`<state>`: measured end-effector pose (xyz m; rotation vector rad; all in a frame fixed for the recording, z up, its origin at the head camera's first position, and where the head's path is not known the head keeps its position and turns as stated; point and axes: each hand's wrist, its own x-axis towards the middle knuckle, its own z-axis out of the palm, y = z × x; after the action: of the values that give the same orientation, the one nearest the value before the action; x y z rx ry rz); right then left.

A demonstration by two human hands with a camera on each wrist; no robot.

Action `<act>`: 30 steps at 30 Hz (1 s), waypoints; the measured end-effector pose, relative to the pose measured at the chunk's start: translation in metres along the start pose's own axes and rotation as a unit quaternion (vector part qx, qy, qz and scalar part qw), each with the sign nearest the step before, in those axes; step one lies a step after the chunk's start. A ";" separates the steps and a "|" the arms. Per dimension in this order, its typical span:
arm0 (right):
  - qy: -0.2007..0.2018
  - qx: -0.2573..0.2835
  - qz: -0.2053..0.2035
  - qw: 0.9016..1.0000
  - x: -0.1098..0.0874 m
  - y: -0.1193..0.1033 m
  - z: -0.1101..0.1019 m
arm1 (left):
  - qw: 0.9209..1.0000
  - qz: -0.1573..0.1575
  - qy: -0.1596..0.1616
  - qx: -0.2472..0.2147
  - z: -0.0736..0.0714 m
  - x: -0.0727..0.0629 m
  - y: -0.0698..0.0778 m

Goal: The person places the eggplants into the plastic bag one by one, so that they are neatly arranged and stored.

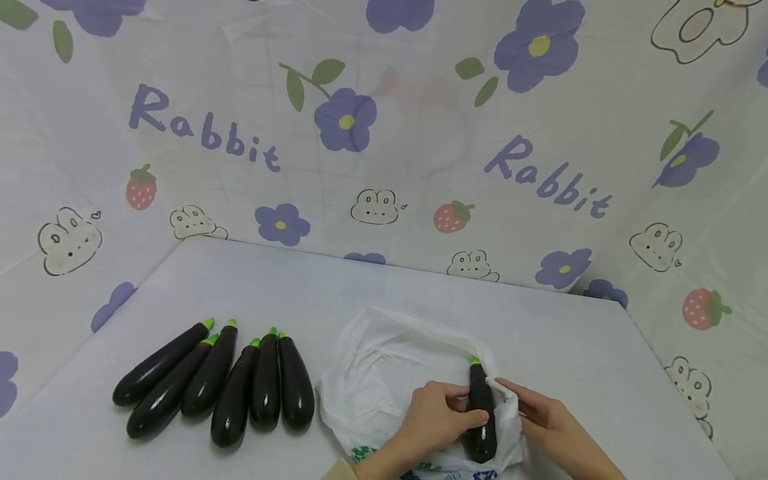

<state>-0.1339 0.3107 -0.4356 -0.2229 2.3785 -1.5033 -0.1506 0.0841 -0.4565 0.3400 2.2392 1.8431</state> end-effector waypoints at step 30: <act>0.101 -0.116 0.053 0.987 0.012 -0.008 0.016 | 1.000 -0.005 -0.002 -0.019 -0.006 -0.002 0.005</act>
<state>-0.1402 0.2900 -0.4374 0.0050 2.6805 -1.2523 -0.1506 0.0789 -0.4501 0.3242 2.1954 1.8754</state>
